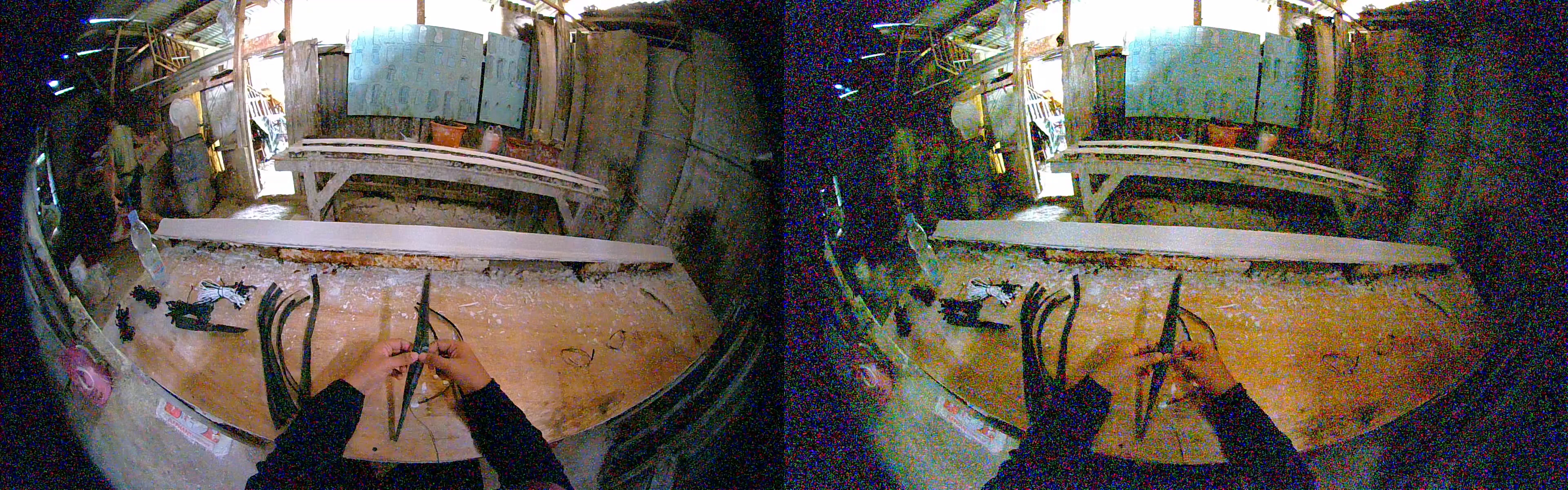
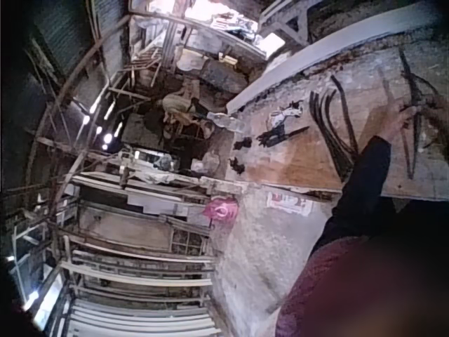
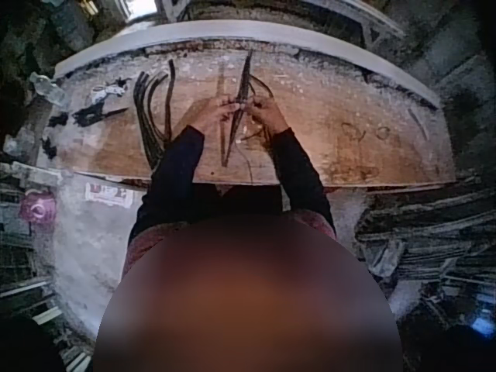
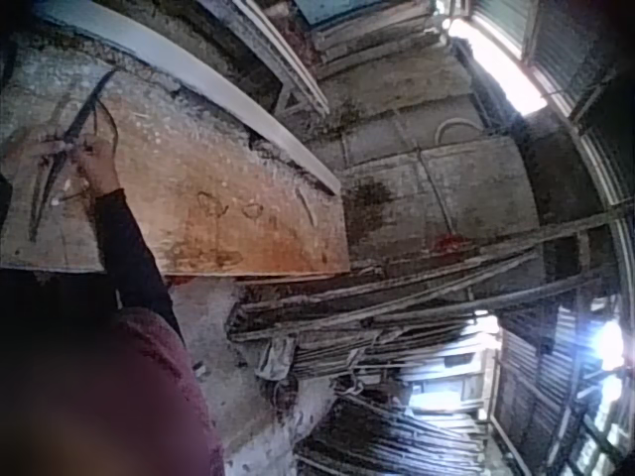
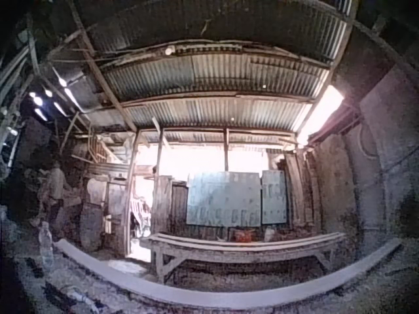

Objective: The person handles multiple black cable strips on a wooden workbench, repeatedly folding, twisting, and tying them together by hand. Another person in the background moves around the workshop and occasionally touches a long white board on a separate table.

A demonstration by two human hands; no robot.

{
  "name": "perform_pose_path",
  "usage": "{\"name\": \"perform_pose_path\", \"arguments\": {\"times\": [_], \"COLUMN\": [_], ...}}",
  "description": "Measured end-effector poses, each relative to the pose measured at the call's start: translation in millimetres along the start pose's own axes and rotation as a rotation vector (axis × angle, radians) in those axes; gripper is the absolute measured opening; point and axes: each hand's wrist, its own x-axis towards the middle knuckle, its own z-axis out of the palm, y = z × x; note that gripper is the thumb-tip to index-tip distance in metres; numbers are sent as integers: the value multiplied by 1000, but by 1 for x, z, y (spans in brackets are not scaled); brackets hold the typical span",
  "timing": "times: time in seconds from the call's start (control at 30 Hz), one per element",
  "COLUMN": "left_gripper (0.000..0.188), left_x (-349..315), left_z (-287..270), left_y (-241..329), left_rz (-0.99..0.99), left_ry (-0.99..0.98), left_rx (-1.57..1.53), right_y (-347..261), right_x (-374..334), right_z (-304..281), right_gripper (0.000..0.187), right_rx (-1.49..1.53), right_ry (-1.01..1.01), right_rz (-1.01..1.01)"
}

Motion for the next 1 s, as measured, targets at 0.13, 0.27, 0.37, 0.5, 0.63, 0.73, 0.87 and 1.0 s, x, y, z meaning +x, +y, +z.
{"name": "perform_pose_path", "arguments": {"times": [0.13, 0.27, 0.37, 0.5, 0.63, 0.73, 0.87, 1.0], "left_gripper": [14, 13, 12, 12, 11, 10, 10, 13], "left_x": [-2, -2, -1, 2, 5, 6, 6, 5], "left_z": [3, 4, 3, 2, 0, 0, -1, 0], "left_y": [3, 3, 1, -5, -10, -13, -14, -14], "left_rz": [32, 64, 59, 68, 76, 73, 92, 97], "left_ry": [22, -1, -17, -14, -35, -22, -38, -12], "left_rx": [136, 42, 63, 65, 43, 38, 45, 100], "right_y": [2, 2, 1, -1, 1, 4, 6, 4], "right_x": [1, 0, 0, 0, -2, 2, 3, 1], "right_z": [-1, -1, 0, 1, 2, 0, -2, -1], "right_gripper": [12, 10, 10, 10, 10, 11, 11, 10], "right_rx": [27, 73, 102, 60, 196, 89, -15, -54], "right_ry": [27, 16, 31, 37, 11, 52, 39, 39], "right_rz": [-7, -1, 18, 16, -37, 5, -20, -58]}}
